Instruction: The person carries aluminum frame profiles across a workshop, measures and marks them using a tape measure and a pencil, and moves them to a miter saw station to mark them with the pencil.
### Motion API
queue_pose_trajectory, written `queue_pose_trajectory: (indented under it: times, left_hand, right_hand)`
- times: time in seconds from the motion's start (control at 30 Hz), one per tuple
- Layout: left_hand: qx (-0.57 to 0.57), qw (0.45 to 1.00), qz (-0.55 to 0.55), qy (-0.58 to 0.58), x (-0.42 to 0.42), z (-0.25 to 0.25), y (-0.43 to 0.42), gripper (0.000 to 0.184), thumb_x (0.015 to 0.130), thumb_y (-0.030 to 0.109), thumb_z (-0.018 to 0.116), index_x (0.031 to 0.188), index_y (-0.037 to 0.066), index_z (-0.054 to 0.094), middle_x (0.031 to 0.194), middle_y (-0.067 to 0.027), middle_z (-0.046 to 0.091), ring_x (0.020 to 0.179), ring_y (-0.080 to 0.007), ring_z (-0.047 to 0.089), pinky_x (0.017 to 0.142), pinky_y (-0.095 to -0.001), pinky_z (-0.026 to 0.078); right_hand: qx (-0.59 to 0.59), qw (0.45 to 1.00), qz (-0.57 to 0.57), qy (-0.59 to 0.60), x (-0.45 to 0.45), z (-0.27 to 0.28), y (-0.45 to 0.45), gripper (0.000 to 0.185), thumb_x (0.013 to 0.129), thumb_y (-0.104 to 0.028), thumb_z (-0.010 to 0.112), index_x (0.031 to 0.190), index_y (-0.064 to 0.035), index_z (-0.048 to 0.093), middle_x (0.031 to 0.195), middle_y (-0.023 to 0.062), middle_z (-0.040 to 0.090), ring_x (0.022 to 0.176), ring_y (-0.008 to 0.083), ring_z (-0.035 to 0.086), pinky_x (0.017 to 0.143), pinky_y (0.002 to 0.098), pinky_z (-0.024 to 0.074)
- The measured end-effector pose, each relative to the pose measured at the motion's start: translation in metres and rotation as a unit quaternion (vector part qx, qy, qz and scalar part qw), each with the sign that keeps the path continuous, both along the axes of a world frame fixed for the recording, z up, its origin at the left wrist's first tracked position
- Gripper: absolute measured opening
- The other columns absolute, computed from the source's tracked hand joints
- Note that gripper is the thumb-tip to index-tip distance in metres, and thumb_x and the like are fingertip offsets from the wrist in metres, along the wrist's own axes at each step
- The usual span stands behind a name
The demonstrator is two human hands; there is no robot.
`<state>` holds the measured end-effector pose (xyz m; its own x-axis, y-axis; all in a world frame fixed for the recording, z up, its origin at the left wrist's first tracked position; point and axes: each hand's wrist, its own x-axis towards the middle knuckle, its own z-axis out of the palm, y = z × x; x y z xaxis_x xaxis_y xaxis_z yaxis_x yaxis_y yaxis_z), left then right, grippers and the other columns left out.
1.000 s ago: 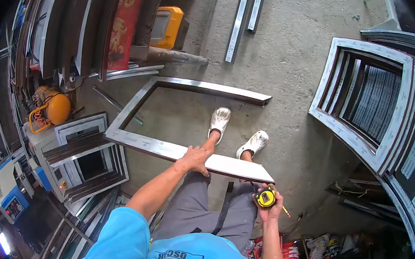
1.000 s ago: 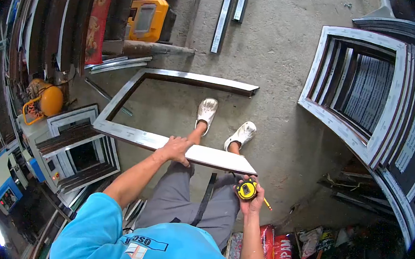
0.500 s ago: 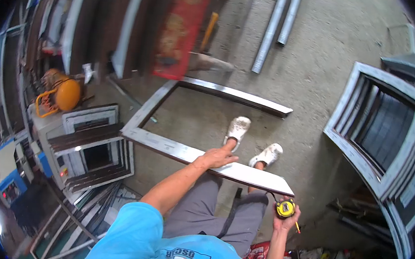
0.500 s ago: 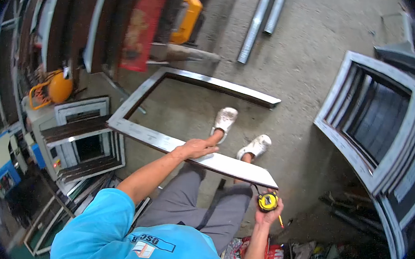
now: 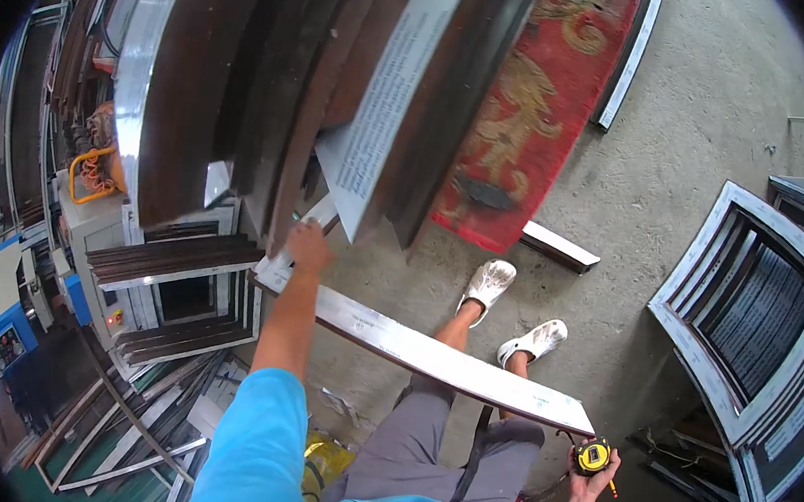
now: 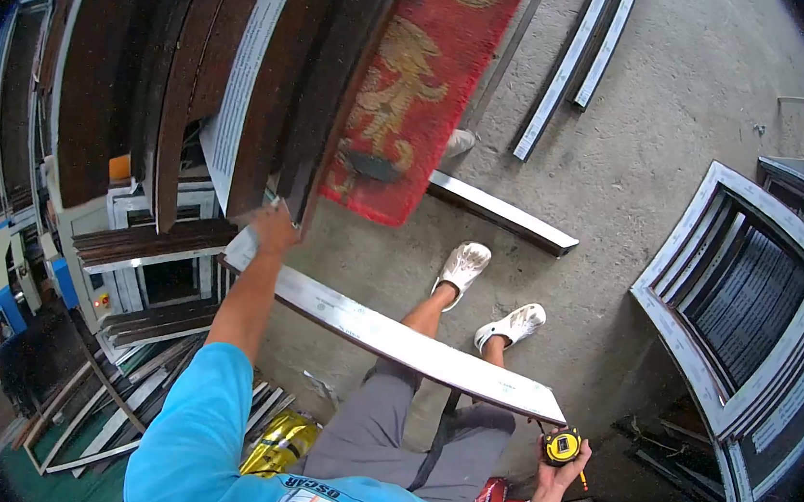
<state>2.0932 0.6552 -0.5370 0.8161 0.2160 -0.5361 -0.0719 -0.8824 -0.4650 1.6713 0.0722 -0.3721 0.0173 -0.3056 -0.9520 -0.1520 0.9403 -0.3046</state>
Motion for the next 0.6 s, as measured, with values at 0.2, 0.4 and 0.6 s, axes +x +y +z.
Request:
queue_pose_trajectory:
  times: [0.2,0.4,0.6]
  left_hand:
    - [-0.027,0.992,0.116,-0.034,0.0,-0.064,0.099,0.083,0.067,0.043,0.084,0.135,0.003,0.058,0.131,-0.0229,0.064,0.121,-0.0322,0.064,0.1,-0.0466,0.053]
    - [-0.064,0.974,0.218,0.002,-0.023,0.032,0.06,0.07,0.059,0.029,0.087,0.12,0.006,0.061,0.12,-0.0172,0.067,0.107,-0.0373,0.068,0.091,-0.0453,0.056]
    - [-0.067,0.953,0.283,-0.086,-0.138,0.135,0.078,0.075,0.059,0.032,0.089,0.122,0.006,0.058,0.117,-0.0189,0.066,0.11,-0.0361,0.067,0.091,-0.0459,0.056]
  right_hand:
    - [0.027,0.992,0.07,0.099,0.025,-0.014,-0.016,0.044,0.088,-0.052,0.061,0.1,-0.0098,0.066,0.09,0.0105,0.07,0.081,0.029,0.069,0.07,0.0521,0.0562]
    - [0.096,0.963,0.219,0.128,0.009,-0.026,-0.068,0.047,0.082,-0.052,0.061,0.098,-0.0078,0.066,0.09,0.0128,0.069,0.079,0.0333,0.067,0.074,0.0576,0.0546]
    - [0.124,0.92,0.348,0.129,0.012,-0.057,-0.101,0.053,0.082,-0.055,0.056,0.101,-0.0063,0.066,0.091,0.0153,0.068,0.083,0.0358,0.067,0.075,0.061,0.0538]
